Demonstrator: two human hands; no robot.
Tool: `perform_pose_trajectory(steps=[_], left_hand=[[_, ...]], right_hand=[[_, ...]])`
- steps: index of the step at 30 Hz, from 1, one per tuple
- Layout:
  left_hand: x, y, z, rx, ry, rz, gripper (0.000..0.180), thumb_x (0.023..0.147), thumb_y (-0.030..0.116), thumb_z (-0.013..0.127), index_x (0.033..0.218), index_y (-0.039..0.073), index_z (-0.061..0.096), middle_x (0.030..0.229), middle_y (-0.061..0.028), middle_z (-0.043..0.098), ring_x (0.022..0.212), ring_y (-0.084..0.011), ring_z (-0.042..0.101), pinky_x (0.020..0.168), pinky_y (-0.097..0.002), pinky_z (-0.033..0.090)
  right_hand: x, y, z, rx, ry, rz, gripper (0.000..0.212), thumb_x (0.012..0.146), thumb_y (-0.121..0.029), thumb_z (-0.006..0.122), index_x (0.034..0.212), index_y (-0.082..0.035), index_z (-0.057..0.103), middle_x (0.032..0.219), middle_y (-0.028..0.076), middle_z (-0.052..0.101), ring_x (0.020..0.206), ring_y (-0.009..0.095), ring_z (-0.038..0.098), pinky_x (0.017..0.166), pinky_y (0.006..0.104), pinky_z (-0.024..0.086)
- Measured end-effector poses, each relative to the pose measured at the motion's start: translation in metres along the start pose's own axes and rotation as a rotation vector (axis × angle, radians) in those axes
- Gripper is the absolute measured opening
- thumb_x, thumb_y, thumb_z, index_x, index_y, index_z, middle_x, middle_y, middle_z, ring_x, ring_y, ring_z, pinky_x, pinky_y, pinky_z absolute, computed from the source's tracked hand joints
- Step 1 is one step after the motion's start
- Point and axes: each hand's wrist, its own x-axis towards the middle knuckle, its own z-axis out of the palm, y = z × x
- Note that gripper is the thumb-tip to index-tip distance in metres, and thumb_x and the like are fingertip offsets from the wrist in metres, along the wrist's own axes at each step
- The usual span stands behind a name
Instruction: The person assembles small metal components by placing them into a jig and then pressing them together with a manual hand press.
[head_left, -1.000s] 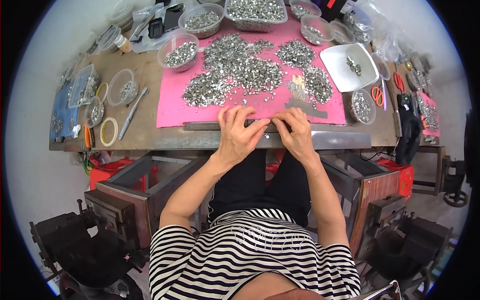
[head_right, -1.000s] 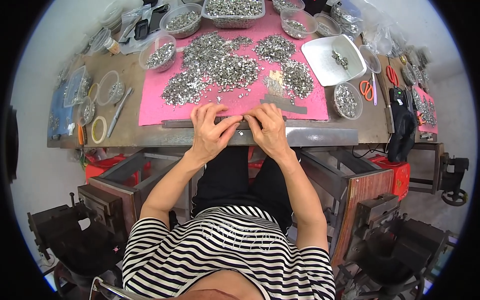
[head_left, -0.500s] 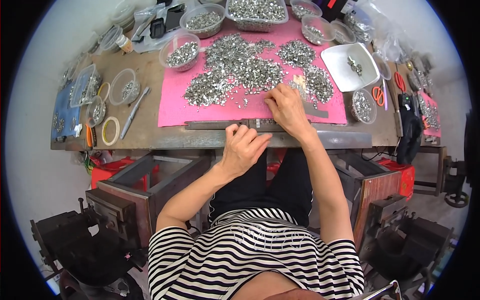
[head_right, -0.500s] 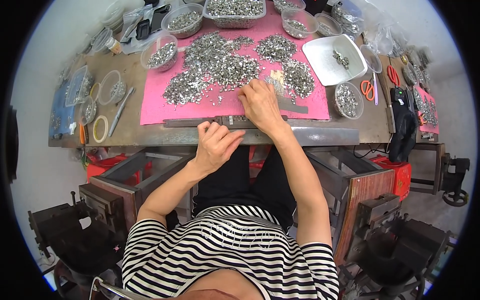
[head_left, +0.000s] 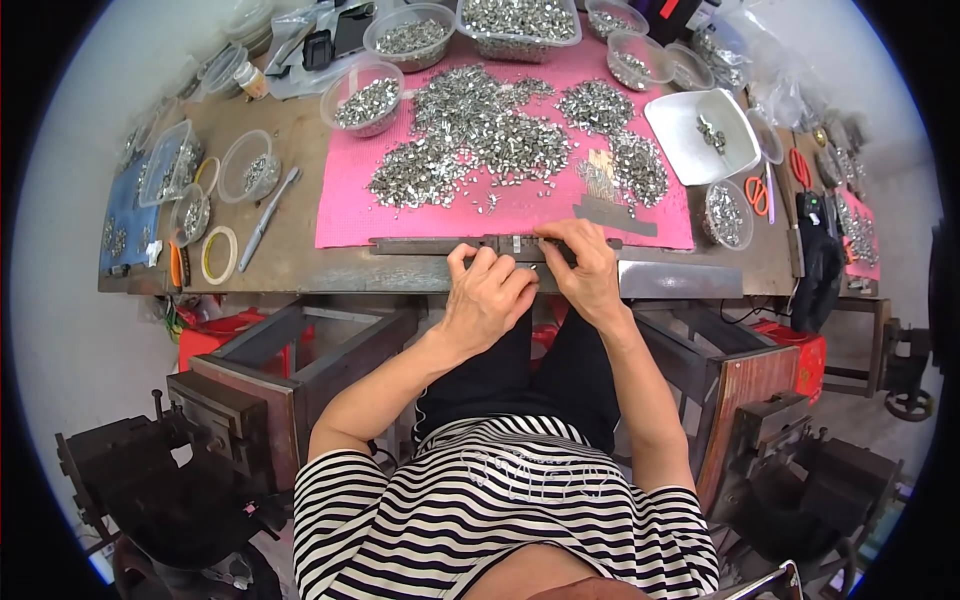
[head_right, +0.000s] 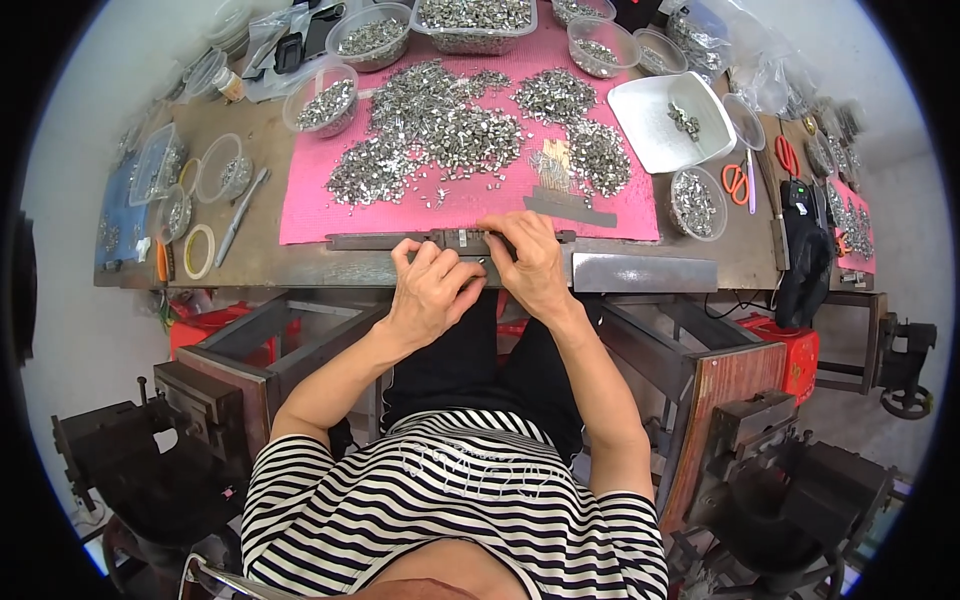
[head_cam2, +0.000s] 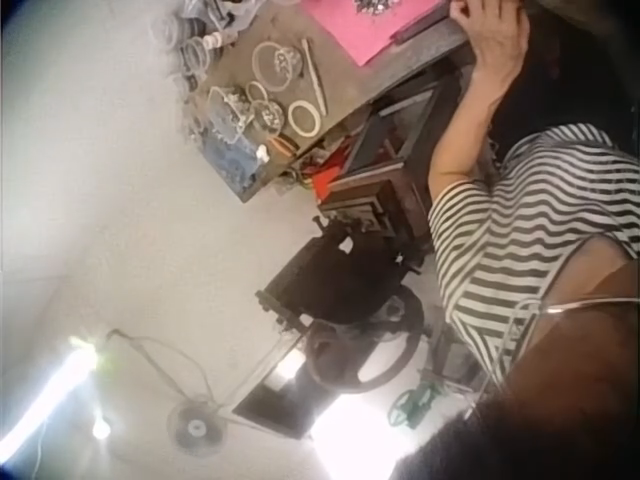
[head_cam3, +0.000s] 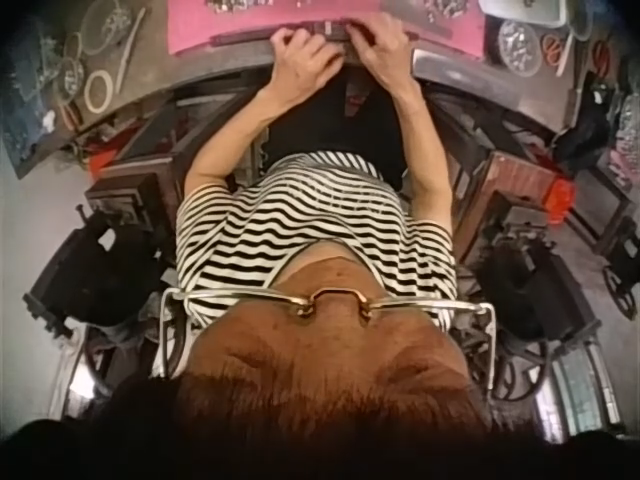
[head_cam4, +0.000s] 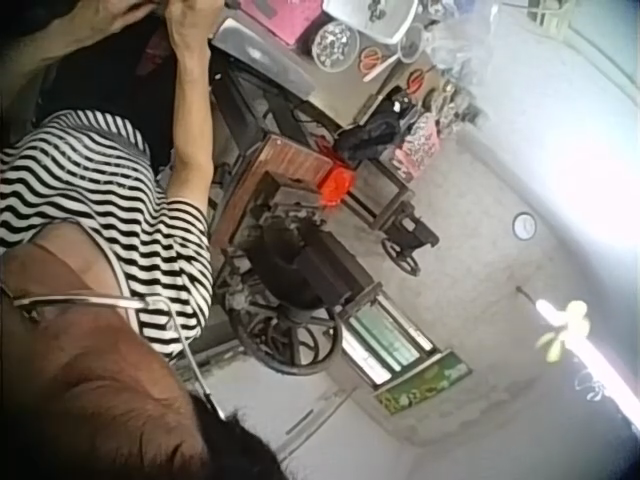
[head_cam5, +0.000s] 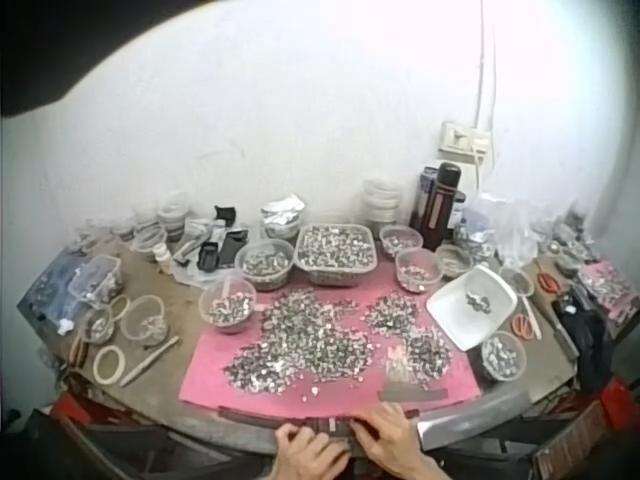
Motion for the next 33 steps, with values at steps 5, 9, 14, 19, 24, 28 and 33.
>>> perform_pose_trajectory(steps=[5,9,14,19,24,28,33], left_hand=[[0.001,-0.002,-0.006,-0.075,0.015,-0.006,0.014,0.081,0.020,0.079,0.090,0.016,0.070,0.084,0.0005,0.055,0.088,-0.0208,0.055,0.092,-0.0461,0.033],[0.022,-0.009,-0.010,-0.066,0.105,-0.024,0.015,0.080,0.017,0.082,0.091,0.015,0.072,0.088,0.0013,0.062,0.089,-0.0194,0.058,0.094,-0.0436,0.032],[0.039,-0.016,0.003,-0.096,0.153,-0.022,0.014,0.081,0.018,0.080,0.090,0.013,0.070,0.091,-0.0019,0.059,0.093,-0.0224,0.057,0.099,-0.0495,0.034],[0.046,-0.014,0.016,-0.106,0.116,0.000,0.016,0.080,0.017,0.080,0.091,0.013,0.069,0.094,-0.0017,0.059,0.098,-0.0227,0.057,0.102,-0.0524,0.034],[0.046,-0.014,0.022,-0.097,0.102,-0.001,0.017,0.081,0.017,0.080,0.093,0.013,0.069,0.094,-0.0020,0.060,0.099,-0.0227,0.057,0.102,-0.0533,0.034],[0.046,-0.016,0.016,-0.163,0.070,-0.005,0.018,0.082,0.015,0.078,0.097,0.011,0.068,0.094,-0.0035,0.062,0.096,-0.0240,0.059,0.102,-0.0505,0.036],[0.045,-0.018,0.017,-0.238,0.075,-0.035,0.015,0.085,0.011,0.075,0.098,0.009,0.068,0.093,-0.0052,0.064,0.094,-0.0257,0.059,0.101,-0.0474,0.039]], right_hand=[[0.010,0.008,-0.005,-0.058,-0.021,-0.026,0.020,0.084,-0.001,0.075,0.103,-0.005,0.073,0.094,0.008,0.070,0.087,0.028,0.064,0.081,0.0392,0.047],[0.041,0.029,-0.003,-0.178,-0.027,-0.045,0.014,0.083,-0.006,0.077,0.097,-0.005,0.075,0.086,0.009,0.063,0.083,0.029,0.062,0.074,0.0411,0.048],[0.055,0.048,0.004,-0.209,-0.120,-0.047,0.009,0.082,-0.009,0.077,0.090,-0.005,0.073,0.086,0.010,0.063,0.084,0.030,0.061,0.075,0.0426,0.047],[0.057,0.049,0.007,-0.281,-0.155,-0.077,0.008,0.086,-0.014,0.074,0.092,-0.007,0.072,0.089,0.008,0.063,0.093,0.029,0.060,0.083,0.0420,0.044],[0.045,0.043,-0.007,-0.205,-0.124,-0.065,0.005,0.088,-0.008,0.069,0.091,-0.005,0.067,0.088,0.009,0.063,0.089,0.029,0.061,0.081,0.0423,0.043],[0.021,0.021,-0.029,-0.067,-0.160,0.012,0.003,0.089,-0.004,0.067,0.089,-0.003,0.064,0.086,0.009,0.062,0.084,0.029,0.060,0.077,0.0403,0.042],[0.009,0.015,-0.028,-0.077,-0.135,0.009,0.005,0.089,-0.005,0.071,0.091,-0.004,0.066,0.087,0.008,0.062,0.084,0.028,0.059,0.077,0.0388,0.041]])
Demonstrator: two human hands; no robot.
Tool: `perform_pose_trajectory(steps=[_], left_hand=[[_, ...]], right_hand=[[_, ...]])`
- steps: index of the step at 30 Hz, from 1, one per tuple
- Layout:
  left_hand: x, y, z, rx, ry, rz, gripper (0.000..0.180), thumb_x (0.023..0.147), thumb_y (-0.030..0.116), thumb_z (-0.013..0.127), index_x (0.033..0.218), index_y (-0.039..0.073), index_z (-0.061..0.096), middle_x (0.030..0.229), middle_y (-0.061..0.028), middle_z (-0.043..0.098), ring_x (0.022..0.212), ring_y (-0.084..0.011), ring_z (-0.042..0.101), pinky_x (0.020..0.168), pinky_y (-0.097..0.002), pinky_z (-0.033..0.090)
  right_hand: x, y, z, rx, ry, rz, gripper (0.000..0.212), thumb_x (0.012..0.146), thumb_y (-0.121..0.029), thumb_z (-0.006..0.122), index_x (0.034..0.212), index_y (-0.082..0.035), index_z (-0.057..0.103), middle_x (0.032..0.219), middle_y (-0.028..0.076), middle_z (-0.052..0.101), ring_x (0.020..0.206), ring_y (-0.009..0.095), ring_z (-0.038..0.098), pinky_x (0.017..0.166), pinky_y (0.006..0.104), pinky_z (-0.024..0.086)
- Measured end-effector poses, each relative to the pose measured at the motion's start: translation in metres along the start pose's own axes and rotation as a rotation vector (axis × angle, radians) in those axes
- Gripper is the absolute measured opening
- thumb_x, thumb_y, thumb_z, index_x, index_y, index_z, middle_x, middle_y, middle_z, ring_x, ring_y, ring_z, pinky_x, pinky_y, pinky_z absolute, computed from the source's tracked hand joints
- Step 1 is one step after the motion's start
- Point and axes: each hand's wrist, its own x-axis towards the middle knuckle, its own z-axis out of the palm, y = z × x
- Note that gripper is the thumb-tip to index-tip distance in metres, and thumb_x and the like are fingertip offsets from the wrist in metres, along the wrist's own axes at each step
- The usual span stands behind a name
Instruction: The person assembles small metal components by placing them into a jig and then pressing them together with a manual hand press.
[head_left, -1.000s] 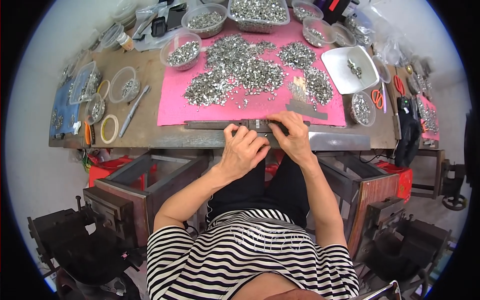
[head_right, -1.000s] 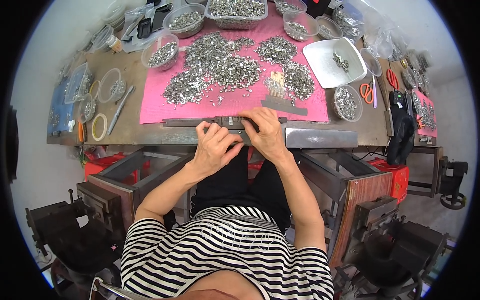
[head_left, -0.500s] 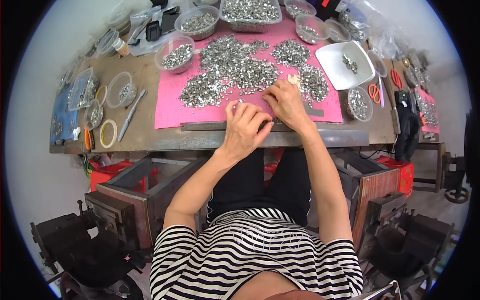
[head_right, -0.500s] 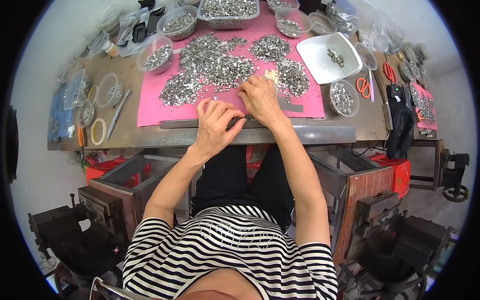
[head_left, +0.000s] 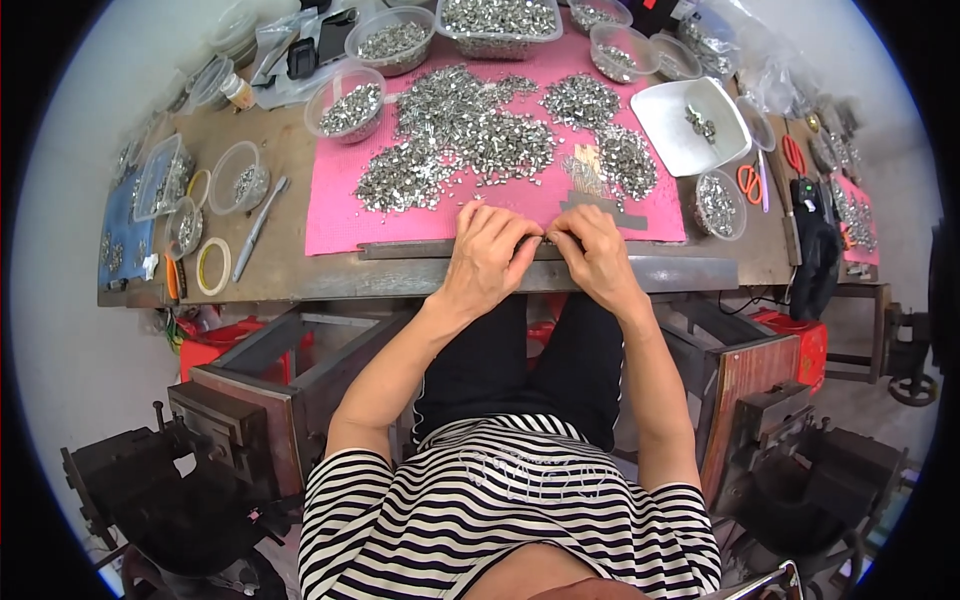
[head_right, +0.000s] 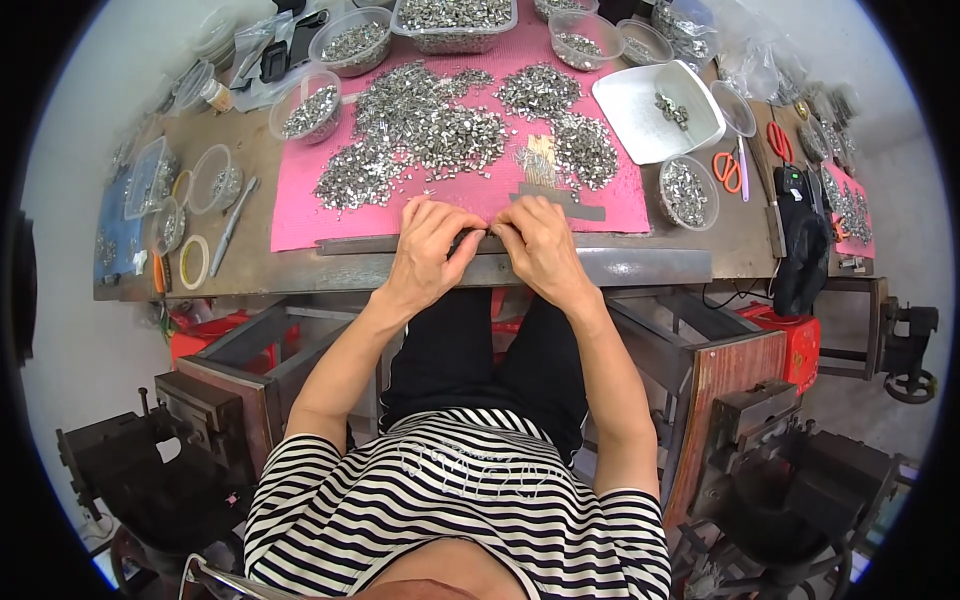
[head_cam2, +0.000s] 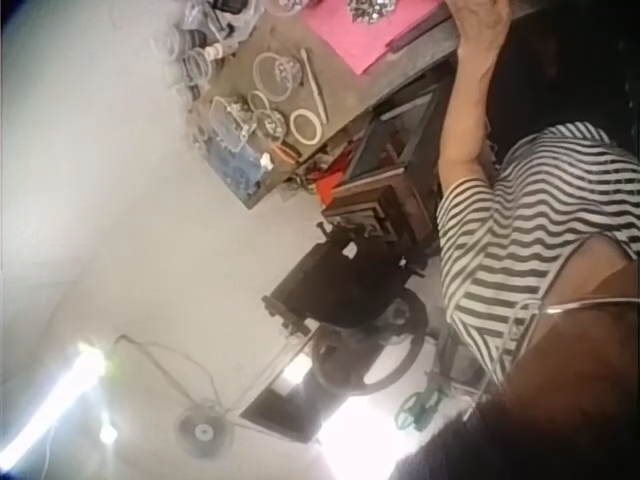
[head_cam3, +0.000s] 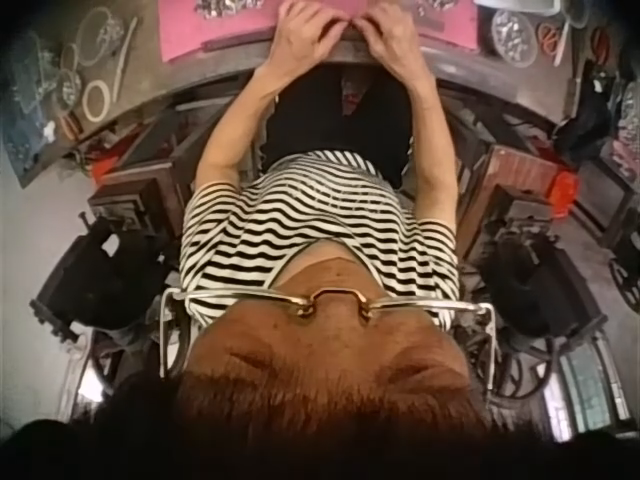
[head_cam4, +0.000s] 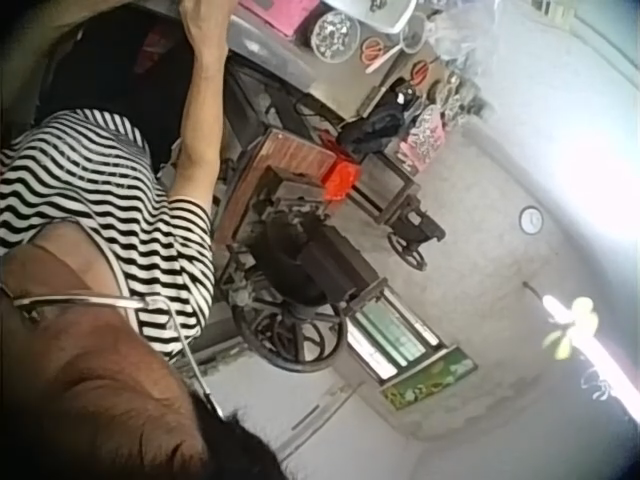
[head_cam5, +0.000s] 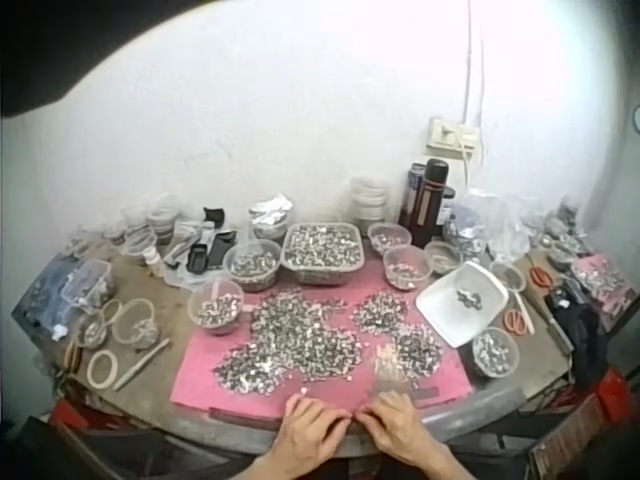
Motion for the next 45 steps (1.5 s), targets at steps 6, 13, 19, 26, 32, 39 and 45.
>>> perform_pose_trajectory(steps=[6,13,19,26,32,39,45], left_hand=[[0.000,0.002,0.001,0.031,0.010,0.024,0.013,0.087,0.010,0.074,0.098,0.009,0.068,0.092,-0.0055,0.064,0.094,-0.0262,0.059,0.101,-0.0477,0.039],[0.001,0.004,0.002,0.074,-0.008,0.027,0.015,0.086,0.014,0.076,0.098,0.010,0.068,0.092,-0.0034,0.064,0.093,-0.0246,0.060,0.101,-0.0478,0.038],[0.001,0.004,-0.009,0.093,0.214,0.044,0.013,0.083,0.012,0.079,0.094,0.011,0.072,0.085,-0.0030,0.065,0.083,-0.0231,0.061,0.083,-0.0387,0.043],[-0.043,0.014,-0.022,0.108,-0.121,-0.007,0.015,0.087,0.012,0.075,0.103,0.011,0.075,0.067,-0.0062,0.065,0.061,-0.0257,0.066,0.059,-0.0381,0.051],[-0.046,0.015,-0.017,0.120,-0.130,-0.062,0.020,0.089,0.014,0.074,0.109,0.013,0.074,0.069,-0.0064,0.065,0.063,-0.0265,0.068,0.061,-0.0384,0.052],[-0.048,0.017,-0.018,0.127,-0.143,-0.048,0.025,0.090,0.012,0.073,0.115,0.012,0.071,0.072,-0.0057,0.066,0.063,-0.0263,0.067,0.062,-0.0377,0.051],[-0.048,0.013,-0.022,0.119,-0.168,-0.033,0.022,0.089,0.011,0.073,0.111,0.012,0.073,0.071,-0.0050,0.065,0.062,-0.0255,0.066,0.060,-0.0376,0.049]], right_hand=[[-0.004,0.006,0.003,0.048,0.023,0.035,0.005,0.089,-0.004,0.070,0.094,-0.003,0.071,0.090,0.008,0.066,0.086,0.028,0.062,0.079,0.0389,0.044],[-0.005,0.005,0.002,0.148,0.087,0.134,0.009,0.092,0.000,0.068,0.100,0.001,0.071,0.087,0.011,0.068,0.077,0.024,0.063,0.071,0.0335,0.049],[-0.003,0.002,-0.001,0.121,0.108,0.173,0.008,0.091,-0.003,0.069,0.098,-0.002,0.072,0.086,0.011,0.067,0.077,0.028,0.062,0.075,0.0377,0.048],[0.025,0.019,0.003,0.027,0.117,0.111,0.010,0.091,-0.002,0.069,0.100,-0.002,0.074,0.088,0.011,0.067,0.075,0.023,0.065,0.068,0.0339,0.050],[0.053,0.032,0.021,-0.136,0.096,0.001,0.013,0.088,-0.004,0.072,0.101,-0.004,0.074,0.084,0.012,0.064,0.078,0.029,0.064,0.071,0.0404,0.050],[0.055,0.032,0.014,-0.151,-0.004,-0.025,0.026,0.086,-0.004,0.071,0.112,-0.003,0.070,0.098,0.014,0.064,0.093,0.034,0.061,0.084,0.0441,0.049],[0.052,0.022,0.016,-0.307,-0.092,-0.161,0.033,0.089,-0.006,0.068,0.121,0.000,0.067,0.129,0.014,0.066,0.122,0.032,0.059,0.101,0.0420,0.047]])
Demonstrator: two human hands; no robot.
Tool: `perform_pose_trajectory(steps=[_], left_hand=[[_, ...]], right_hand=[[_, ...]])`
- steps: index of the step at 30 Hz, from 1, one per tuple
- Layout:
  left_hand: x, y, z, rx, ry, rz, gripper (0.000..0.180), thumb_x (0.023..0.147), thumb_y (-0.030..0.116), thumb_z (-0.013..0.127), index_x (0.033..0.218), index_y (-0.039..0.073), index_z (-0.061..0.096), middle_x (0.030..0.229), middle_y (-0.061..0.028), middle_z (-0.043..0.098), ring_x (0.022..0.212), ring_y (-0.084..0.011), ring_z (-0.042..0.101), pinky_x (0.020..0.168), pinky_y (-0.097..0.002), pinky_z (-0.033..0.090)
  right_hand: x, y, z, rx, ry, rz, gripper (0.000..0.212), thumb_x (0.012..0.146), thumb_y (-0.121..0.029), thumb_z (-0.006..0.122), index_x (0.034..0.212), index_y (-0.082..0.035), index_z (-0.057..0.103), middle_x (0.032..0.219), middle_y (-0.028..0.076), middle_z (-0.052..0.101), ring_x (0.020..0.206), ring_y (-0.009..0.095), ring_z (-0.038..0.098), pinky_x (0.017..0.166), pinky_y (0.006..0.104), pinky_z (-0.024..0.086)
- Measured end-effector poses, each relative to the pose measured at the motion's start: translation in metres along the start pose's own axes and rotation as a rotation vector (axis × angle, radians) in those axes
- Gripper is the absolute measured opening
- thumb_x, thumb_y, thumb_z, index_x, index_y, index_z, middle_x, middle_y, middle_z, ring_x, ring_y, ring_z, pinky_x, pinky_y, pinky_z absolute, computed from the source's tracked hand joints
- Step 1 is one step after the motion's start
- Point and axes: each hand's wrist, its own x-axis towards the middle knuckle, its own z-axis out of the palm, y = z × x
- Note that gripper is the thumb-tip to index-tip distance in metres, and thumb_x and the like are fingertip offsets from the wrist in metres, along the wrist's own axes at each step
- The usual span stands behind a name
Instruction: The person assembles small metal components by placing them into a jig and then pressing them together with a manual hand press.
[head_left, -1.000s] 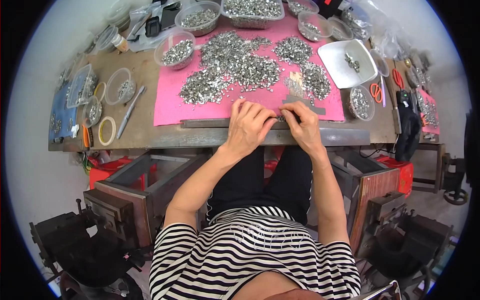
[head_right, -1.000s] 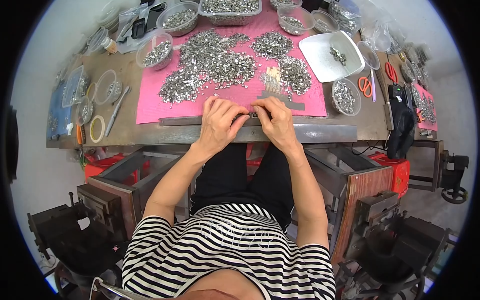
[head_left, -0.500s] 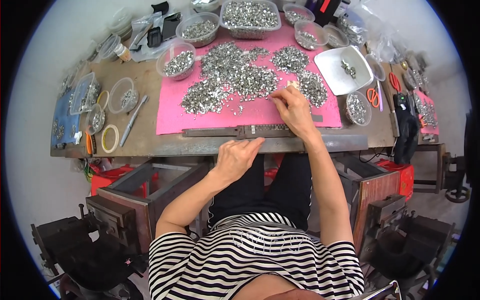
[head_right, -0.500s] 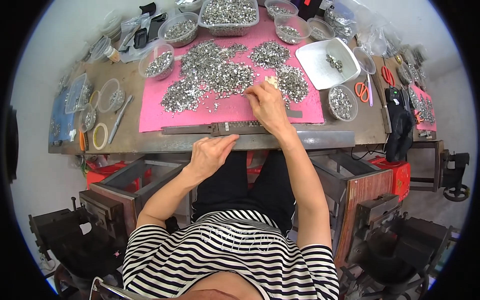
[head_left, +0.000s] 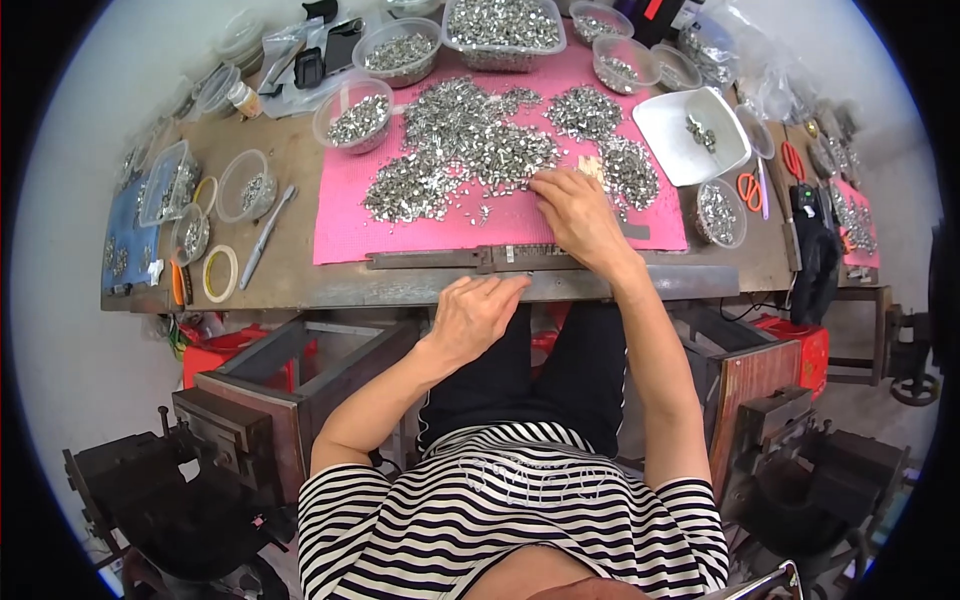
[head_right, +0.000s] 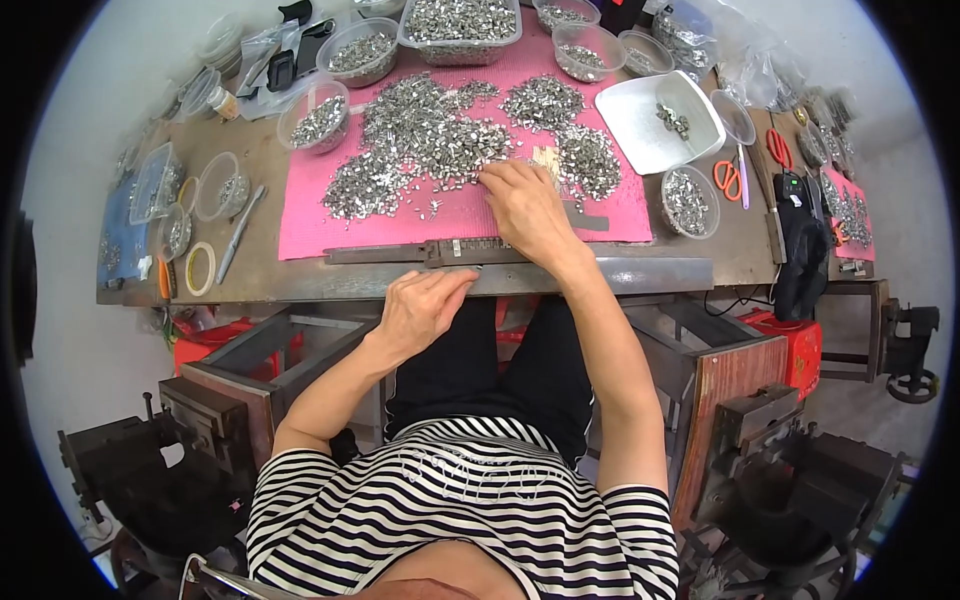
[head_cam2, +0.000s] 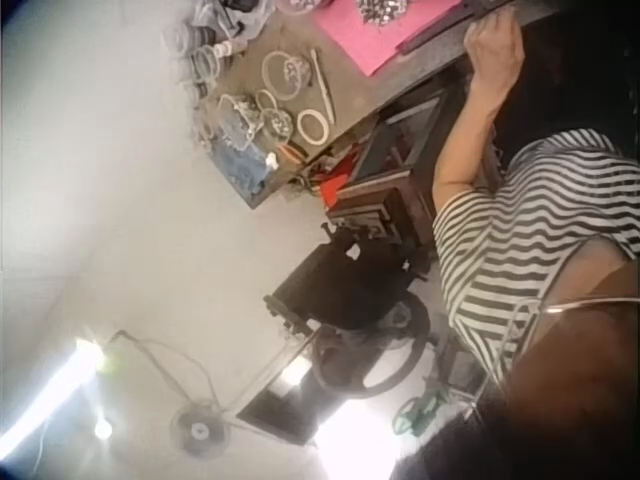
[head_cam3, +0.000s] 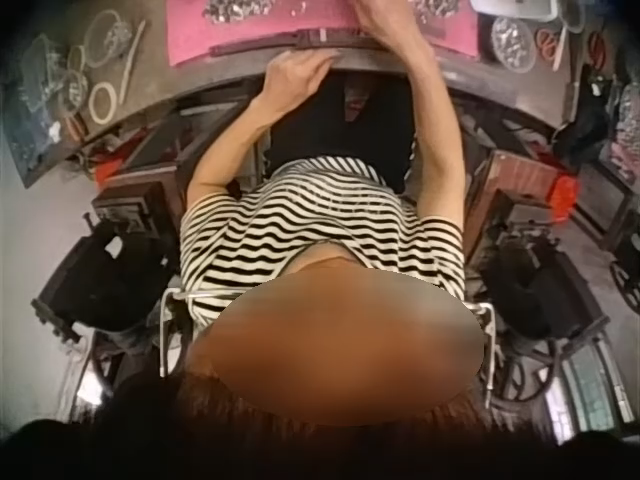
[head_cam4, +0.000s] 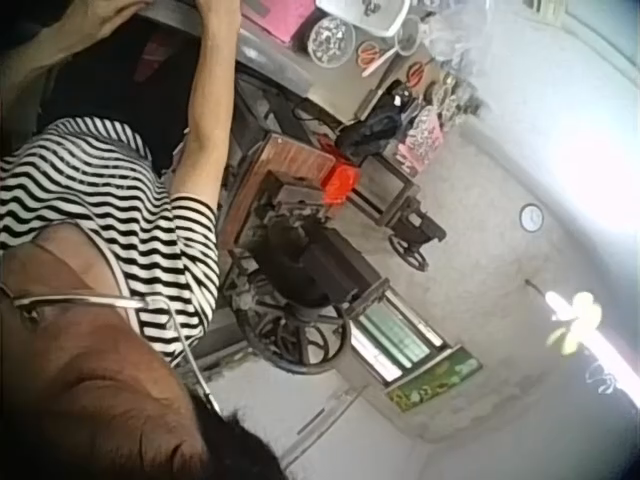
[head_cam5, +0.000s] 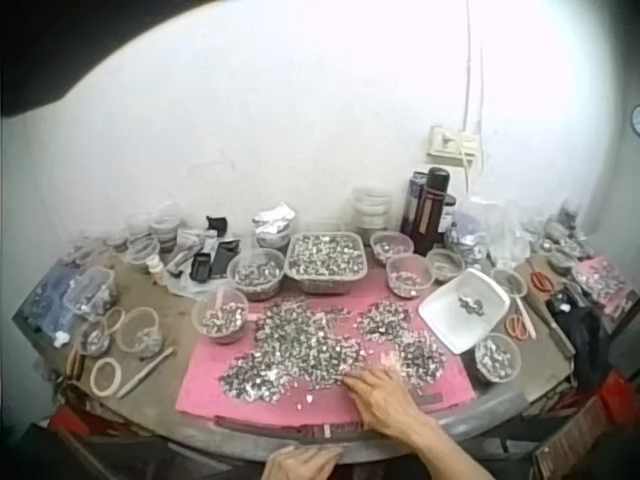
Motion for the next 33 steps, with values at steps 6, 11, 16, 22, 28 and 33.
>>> perform_pose_trajectory(steps=[6,11,16,22,28,33], left_hand=[[0.001,0.005,0.001,0.024,0.046,-0.018,0.025,0.088,0.011,0.074,0.113,0.012,0.074,0.069,-0.0041,0.063,0.060,-0.0245,0.064,0.061,-0.0363,0.047],[0.001,0.008,0.004,0.021,0.018,0.017,0.027,0.088,0.014,0.074,0.115,0.014,0.074,0.069,-0.0032,0.062,0.060,-0.0231,0.063,0.062,-0.0364,0.047],[0.005,0.015,0.006,0.041,0.038,0.011,0.022,0.087,0.016,0.076,0.109,0.015,0.076,0.069,-0.0022,0.061,0.061,-0.0223,0.062,0.061,-0.0360,0.045],[-0.003,0.010,0.006,0.037,0.050,0.069,0.017,0.085,0.018,0.079,0.102,0.015,0.076,0.072,-0.0019,0.059,0.065,-0.0215,0.061,0.063,-0.0353,0.044],[-0.001,0.007,0.009,-0.054,0.077,0.104,0.010,0.085,0.015,0.078,0.093,0.012,0.073,0.078,-0.0031,0.060,0.069,-0.0221,0.059,0.065,-0.0358,0.043],[0.043,-0.008,-0.023,-0.074,0.134,0.002,0.006,0.085,0.012,0.074,0.087,0.009,0.069,0.081,-0.0053,0.061,0.078,-0.0269,0.059,0.071,-0.0403,0.042]], right_hand=[[-0.012,0.002,-0.003,0.109,0.047,-0.017,0.023,0.092,-0.001,0.064,0.114,0.002,0.069,0.117,0.015,0.071,0.107,0.036,0.068,0.093,0.0425,0.052],[-0.017,0.003,-0.012,0.297,-0.007,0.150,0.022,0.092,0.000,0.064,0.113,0.001,0.070,0.117,0.013,0.072,0.109,0.033,0.066,0.093,0.0421,0.051],[-0.018,-0.001,-0.006,0.130,0.131,0.035,0.021,0.090,0.001,0.064,0.109,-0.002,0.072,0.111,0.012,0.073,0.101,0.031,0.065,0.089,0.0402,0.051],[-0.022,0.006,-0.016,0.272,0.011,0.108,0.019,0.089,0.002,0.066,0.106,-0.003,0.073,0.102,0.013,0.070,0.091,0.031,0.063,0.084,0.0416,0.050],[-0.016,0.003,-0.004,0.237,0.132,0.147,0.016,0.088,-0.001,0.068,0.103,-0.004,0.074,0.088,0.012,0.063,0.087,0.030,0.062,0.076,0.0407,0.050],[-0.007,0.005,0.005,0.196,0.136,0.065,0.014,0.084,-0.004,0.075,0.099,-0.005,0.074,0.082,0.012,0.059,0.081,0.031,0.060,0.072,0.0423,0.048]])
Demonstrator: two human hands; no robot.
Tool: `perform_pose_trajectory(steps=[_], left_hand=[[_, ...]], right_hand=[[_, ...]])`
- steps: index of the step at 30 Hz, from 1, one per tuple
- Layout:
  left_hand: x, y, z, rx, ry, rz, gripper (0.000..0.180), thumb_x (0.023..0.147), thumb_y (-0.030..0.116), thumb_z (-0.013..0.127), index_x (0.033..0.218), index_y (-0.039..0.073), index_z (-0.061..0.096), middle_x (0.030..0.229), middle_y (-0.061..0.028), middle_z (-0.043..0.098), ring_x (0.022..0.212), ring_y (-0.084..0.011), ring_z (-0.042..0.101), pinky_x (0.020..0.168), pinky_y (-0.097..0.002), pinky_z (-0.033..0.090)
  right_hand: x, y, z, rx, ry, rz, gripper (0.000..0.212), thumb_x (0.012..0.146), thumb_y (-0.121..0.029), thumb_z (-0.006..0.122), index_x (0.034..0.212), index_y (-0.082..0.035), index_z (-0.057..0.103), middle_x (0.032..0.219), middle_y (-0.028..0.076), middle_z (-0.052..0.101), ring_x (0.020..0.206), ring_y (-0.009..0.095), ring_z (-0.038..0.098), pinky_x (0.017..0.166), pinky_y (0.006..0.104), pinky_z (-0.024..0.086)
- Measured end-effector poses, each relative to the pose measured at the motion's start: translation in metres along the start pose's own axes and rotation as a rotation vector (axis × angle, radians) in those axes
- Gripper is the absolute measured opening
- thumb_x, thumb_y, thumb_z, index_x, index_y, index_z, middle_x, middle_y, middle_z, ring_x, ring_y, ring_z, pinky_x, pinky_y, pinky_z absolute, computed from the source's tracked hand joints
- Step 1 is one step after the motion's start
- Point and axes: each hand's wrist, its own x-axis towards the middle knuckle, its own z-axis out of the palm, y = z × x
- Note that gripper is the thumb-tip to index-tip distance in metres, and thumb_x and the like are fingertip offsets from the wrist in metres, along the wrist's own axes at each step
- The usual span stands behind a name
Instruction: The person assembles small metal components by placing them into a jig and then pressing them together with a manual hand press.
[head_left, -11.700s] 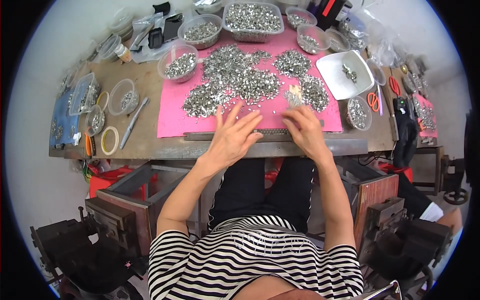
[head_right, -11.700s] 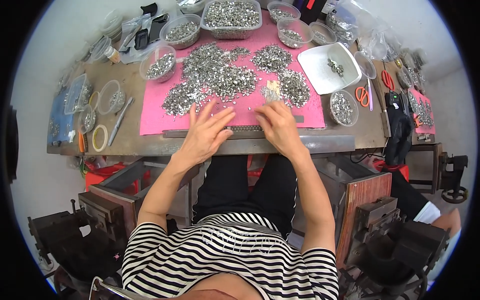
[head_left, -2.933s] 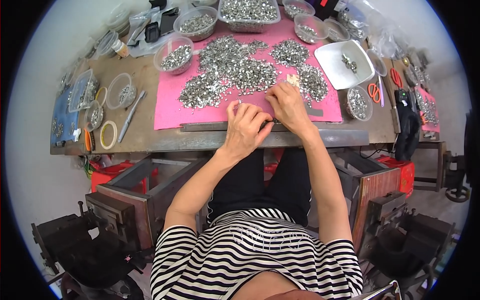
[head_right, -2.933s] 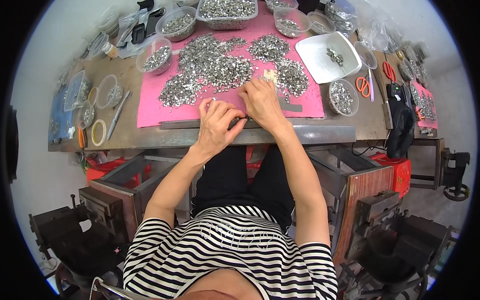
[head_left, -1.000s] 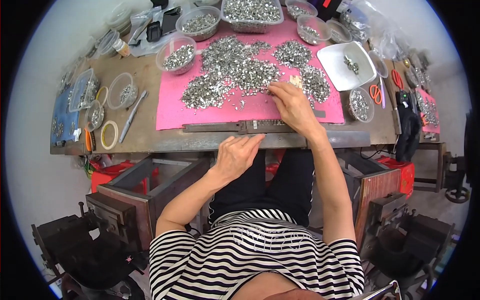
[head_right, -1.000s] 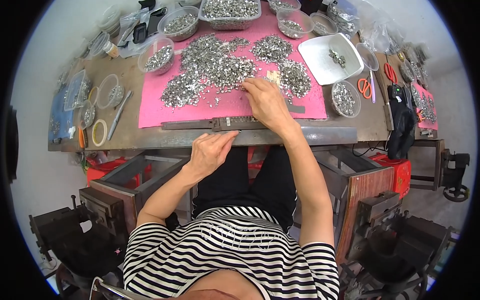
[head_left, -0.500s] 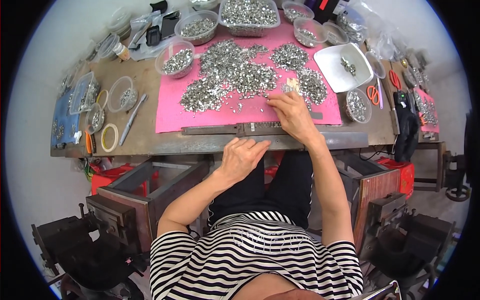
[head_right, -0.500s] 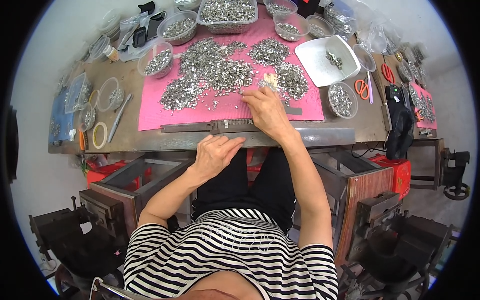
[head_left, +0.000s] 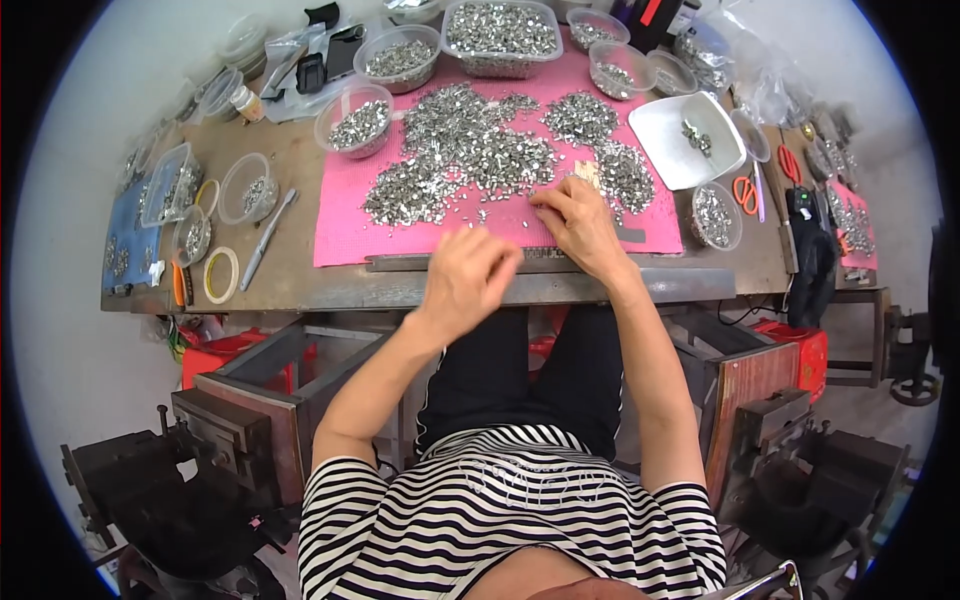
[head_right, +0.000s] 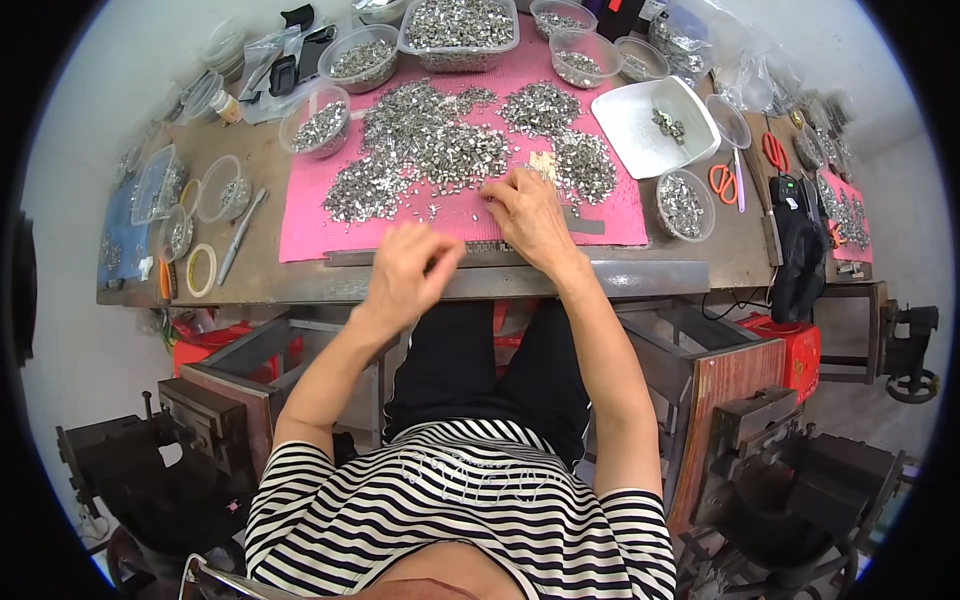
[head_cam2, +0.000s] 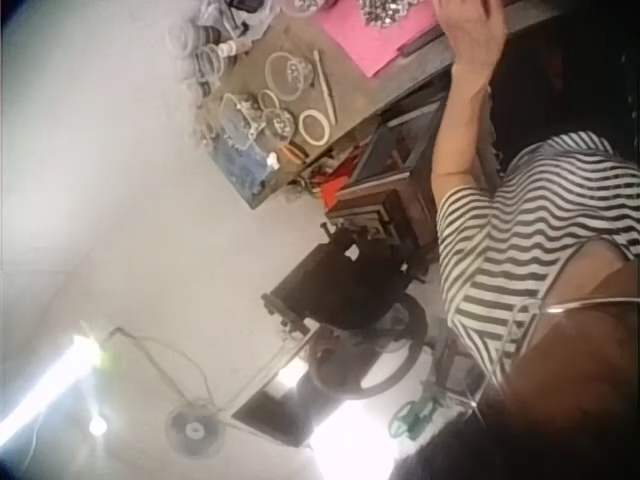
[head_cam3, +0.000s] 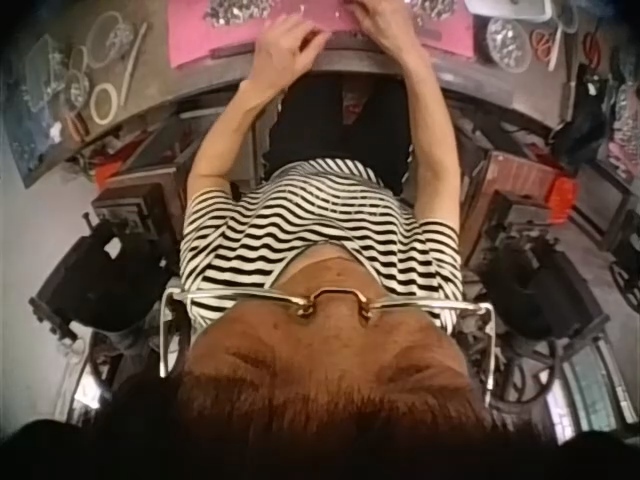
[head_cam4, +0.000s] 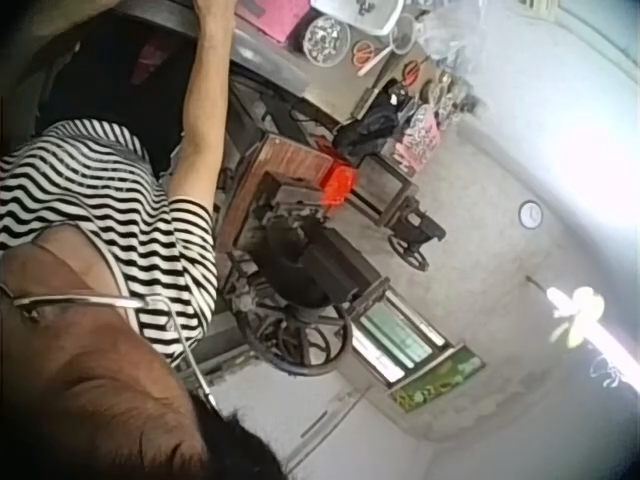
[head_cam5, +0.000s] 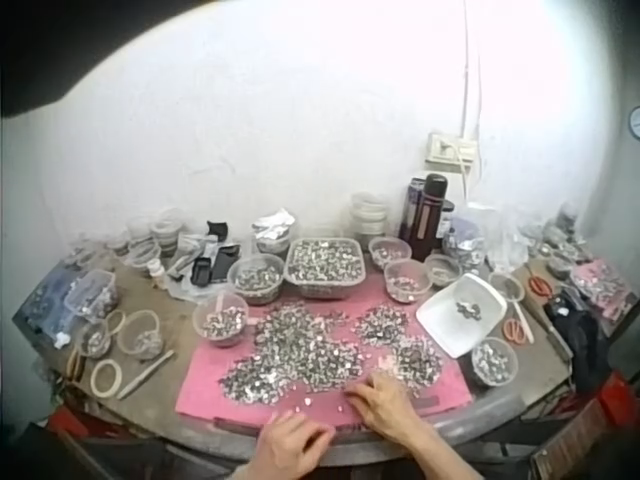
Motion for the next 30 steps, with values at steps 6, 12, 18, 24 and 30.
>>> perform_pose_trajectory(steps=[6,12,18,24,30], left_hand=[[0.030,-0.043,0.012,0.080,-0.106,-0.140,0.007,0.083,0.016,0.076,0.086,0.011,0.071,0.084,-0.0039,0.063,0.087,-0.0256,0.059,0.083,-0.0415,0.039],[0.025,-0.052,0.010,0.158,-0.068,-0.079,0.010,0.085,0.022,0.078,0.090,0.014,0.075,0.081,-0.0003,0.064,0.083,-0.0212,0.058,0.083,-0.0382,0.037],[0.027,-0.048,0.010,0.224,-0.051,-0.056,0.008,0.086,0.022,0.077,0.091,0.015,0.075,0.084,-0.0013,0.063,0.088,-0.0222,0.058,0.086,-0.0400,0.037],[0.022,-0.006,0.033,-0.012,0.014,0.057,0.011,0.085,0.018,0.077,0.091,0.012,0.071,0.088,-0.0025,0.061,0.092,-0.0237,0.057,0.092,-0.0430,0.038],[0.015,0.004,0.048,-0.025,0.020,0.070,0.013,0.081,0.014,0.079,0.090,0.011,0.069,0.087,-0.0030,0.059,0.089,-0.0243,0.057,0.088,-0.0413,0.040]], right_hand=[[-0.001,0.000,0.008,-0.052,-0.072,0.103,0.010,0.086,-0.012,0.075,0.096,-0.010,0.073,0.091,0.008,0.062,0.093,0.030,0.061,0.082,0.0436,0.046],[-0.014,-0.012,-0.014,-0.017,-0.052,0.113,0.005,0.089,-0.008,0.070,0.093,-0.004,0.067,0.090,0.009,0.061,0.091,0.030,0.061,0.081,0.0422,0.043],[-0.048,-0.027,-0.030,0.110,-0.010,0.183,0.004,0.090,-0.004,0.069,0.092,-0.003,0.067,0.088,0.008,0.062,0.086,0.028,0.059,0.078,0.0400,0.041],[-0.054,-0.026,-0.026,0.076,0.049,0.143,0.005,0.089,-0.003,0.070,0.093,-0.004,0.071,0.089,0.008,0.065,0.086,0.028,0.060,0.079,0.0385,0.043],[-0.044,-0.018,-0.022,0.155,0.128,0.217,0.008,0.088,-0.002,0.070,0.096,-0.004,0.072,0.086,0.010,0.064,0.082,0.031,0.062,0.077,0.0405,0.046]])
